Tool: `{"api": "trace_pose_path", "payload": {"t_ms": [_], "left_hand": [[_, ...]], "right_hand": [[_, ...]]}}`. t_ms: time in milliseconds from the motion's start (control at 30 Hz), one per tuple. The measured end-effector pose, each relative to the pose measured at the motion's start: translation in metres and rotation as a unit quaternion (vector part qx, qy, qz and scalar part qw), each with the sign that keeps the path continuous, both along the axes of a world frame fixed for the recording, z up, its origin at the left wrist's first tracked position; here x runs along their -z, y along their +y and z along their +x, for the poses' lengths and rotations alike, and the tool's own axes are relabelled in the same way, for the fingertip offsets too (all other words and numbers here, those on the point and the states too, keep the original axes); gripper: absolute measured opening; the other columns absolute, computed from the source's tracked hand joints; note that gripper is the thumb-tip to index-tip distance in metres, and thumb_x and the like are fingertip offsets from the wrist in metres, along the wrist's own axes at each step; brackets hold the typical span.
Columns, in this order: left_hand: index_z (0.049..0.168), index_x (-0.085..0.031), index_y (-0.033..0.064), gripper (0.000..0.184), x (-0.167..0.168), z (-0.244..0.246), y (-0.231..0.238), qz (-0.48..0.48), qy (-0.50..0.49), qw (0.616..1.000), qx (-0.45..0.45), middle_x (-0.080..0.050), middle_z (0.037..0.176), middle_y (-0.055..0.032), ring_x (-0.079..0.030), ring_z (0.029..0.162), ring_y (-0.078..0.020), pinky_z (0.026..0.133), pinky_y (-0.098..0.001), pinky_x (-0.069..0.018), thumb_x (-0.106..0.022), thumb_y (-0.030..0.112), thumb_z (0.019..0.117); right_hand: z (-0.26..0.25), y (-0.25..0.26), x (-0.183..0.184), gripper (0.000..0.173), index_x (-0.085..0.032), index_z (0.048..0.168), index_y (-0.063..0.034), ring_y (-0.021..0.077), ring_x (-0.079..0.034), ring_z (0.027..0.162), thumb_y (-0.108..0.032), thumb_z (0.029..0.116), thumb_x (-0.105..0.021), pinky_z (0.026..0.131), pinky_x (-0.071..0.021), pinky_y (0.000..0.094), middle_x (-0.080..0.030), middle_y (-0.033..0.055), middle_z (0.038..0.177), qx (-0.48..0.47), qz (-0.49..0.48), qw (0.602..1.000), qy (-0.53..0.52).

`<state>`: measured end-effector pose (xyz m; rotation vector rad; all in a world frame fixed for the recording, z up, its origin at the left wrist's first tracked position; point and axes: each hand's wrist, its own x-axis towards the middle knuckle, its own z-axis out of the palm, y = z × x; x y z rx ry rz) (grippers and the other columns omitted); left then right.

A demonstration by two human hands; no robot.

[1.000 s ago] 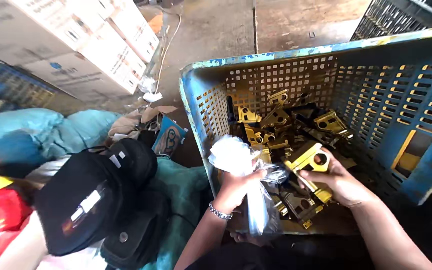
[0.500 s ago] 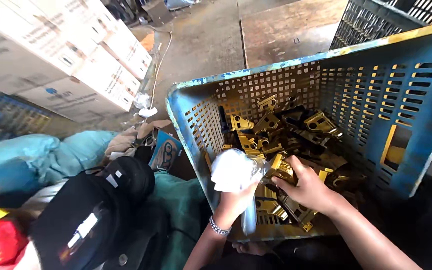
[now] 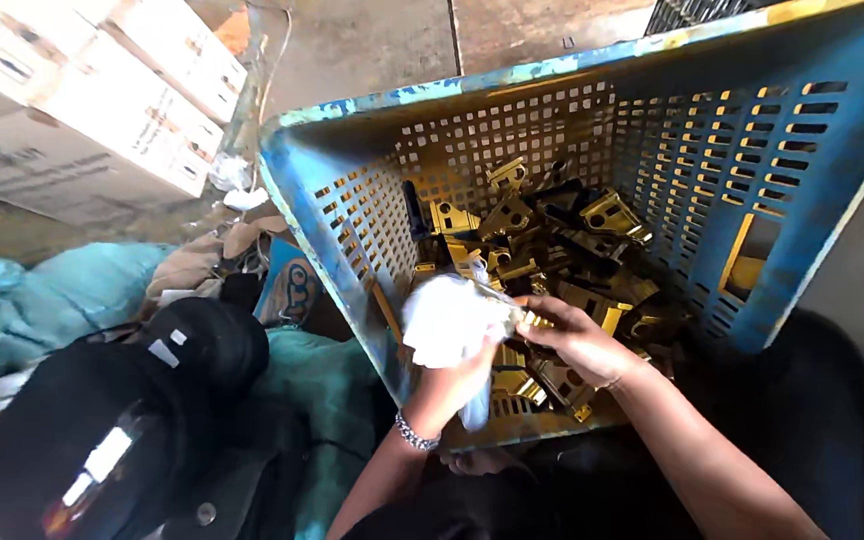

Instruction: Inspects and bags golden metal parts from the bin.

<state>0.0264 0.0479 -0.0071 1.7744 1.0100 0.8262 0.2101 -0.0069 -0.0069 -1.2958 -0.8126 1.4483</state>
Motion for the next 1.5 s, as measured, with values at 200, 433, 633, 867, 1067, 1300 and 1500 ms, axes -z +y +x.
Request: {"api": "trace_pose_path", "payload": {"t_ms": [200, 433, 633, 867, 1067, 1300, 1500], "left_hand": [[0.109, -0.068, -0.0022, 0.028, -0.016, -0.009, -0.002, -0.042, -0.083, 0.992, 0.089, -0.073, 0.094, 0.0016, -0.069, 0.085, -0.0038, 0.082, -0.0242, -0.0599, -0.075, 0.017, 0.0906], [0.114, -0.061, -0.0111, 0.048, -0.004, 0.018, -0.008, 0.011, -0.079, 0.994, 0.072, -0.072, 0.103, -0.0038, -0.068, 0.099, 0.0006, 0.092, -0.0194, -0.0566, -0.085, 0.007, 0.0764], [0.117, -0.061, -0.0045, 0.051, -0.025, 0.021, -0.01, -0.154, -0.132, 0.975, 0.087, -0.072, 0.096, 0.0014, -0.07, 0.089, -0.0037, 0.085, -0.023, -0.0597, -0.086, 0.001, 0.0735], [0.112, -0.065, -0.0098, 0.048, -0.011, -0.017, 0.021, 0.074, 0.034, 0.994, -0.077, -0.072, 0.1, -0.0101, -0.068, 0.096, -0.0096, 0.09, -0.0278, -0.0557, -0.083, 0.022, 0.0807], [0.094, -0.067, 0.0014, 0.029, -0.01, -0.013, -0.001, -0.028, -0.016, 0.999, 0.037, -0.069, 0.082, 0.0032, -0.066, 0.078, -0.0011, 0.075, -0.0206, -0.0568, -0.085, 0.011, 0.0727], [0.099, -0.069, -0.0037, 0.024, 0.003, -0.001, 0.01, 0.065, -0.029, 0.996, -0.055, -0.073, 0.091, -0.0016, -0.069, 0.087, -0.0019, 0.083, -0.0205, -0.0575, -0.075, 0.009, 0.0799], [0.113, -0.057, -0.0067, 0.036, -0.011, 0.007, 0.003, -0.144, -0.142, 0.973, -0.113, -0.071, 0.092, -0.0038, -0.069, 0.084, -0.0073, 0.08, -0.0237, -0.0587, -0.075, 0.001, 0.0828]], "right_hand": [[0.065, -0.048, 0.009, 0.021, -0.07, 0.108, -0.0163, 0.0063, -0.07, 0.086, -0.018, 0.0869, -0.068, 0.077, -0.0606, 0.0268, -0.073, -0.0037, 0.096, 0.138, 0.212, 0.963, 0.089], [0.046, -0.019, -0.012, 0.042, -0.064, 0.119, -0.0122, 0.0077, -0.068, 0.092, -0.049, 0.1011, -0.055, 0.08, -0.0586, 0.0286, -0.07, -0.0041, 0.105, 0.014, 0.188, 0.982, 0.008], [0.017, -0.021, -0.011, 0.013, -0.066, 0.096, -0.0061, -0.0025, -0.059, 0.062, -0.013, 0.1017, -0.057, 0.061, -0.0532, 0.017, -0.063, -0.01, 0.075, -0.034, 0.082, 0.992, -0.085], [0.006, -0.033, 0.007, 0.021, -0.063, 0.08, -0.0172, 0.0011, -0.063, 0.055, -0.006, 0.0814, -0.08, 0.052, -0.0545, 0.0194, -0.069, -0.0091, 0.07, -0.025, 0.077, 0.996, 0.047], [0.012, -0.017, -0.011, 0.032, -0.055, 0.068, -0.0142, -0.0074, -0.049, 0.058, -0.018, 0.0746, -0.087, 0.053, -0.0402, 0.0131, -0.055, -0.013, 0.066, -0.112, 0.126, 0.977, -0.129], [0.068, 0.04, 0.015, 0.059, -0.039, 0.153, 0.0052, 0.0519, -0.025, 0.149, -0.032, 0.1077, -0.048, 0.118, -0.0027, 0.0756, -0.038, 0.0327, 0.155, -0.292, -0.187, 0.705, -0.618], [0.075, 0.02, -0.001, 0.081, -0.028, 0.158, 0.0034, 0.0561, -0.039, 0.139, -0.01, 0.0926, -0.073, 0.115, -0.0193, 0.073, -0.041, 0.0368, 0.151, -0.252, -0.135, 0.763, -0.58]]}}
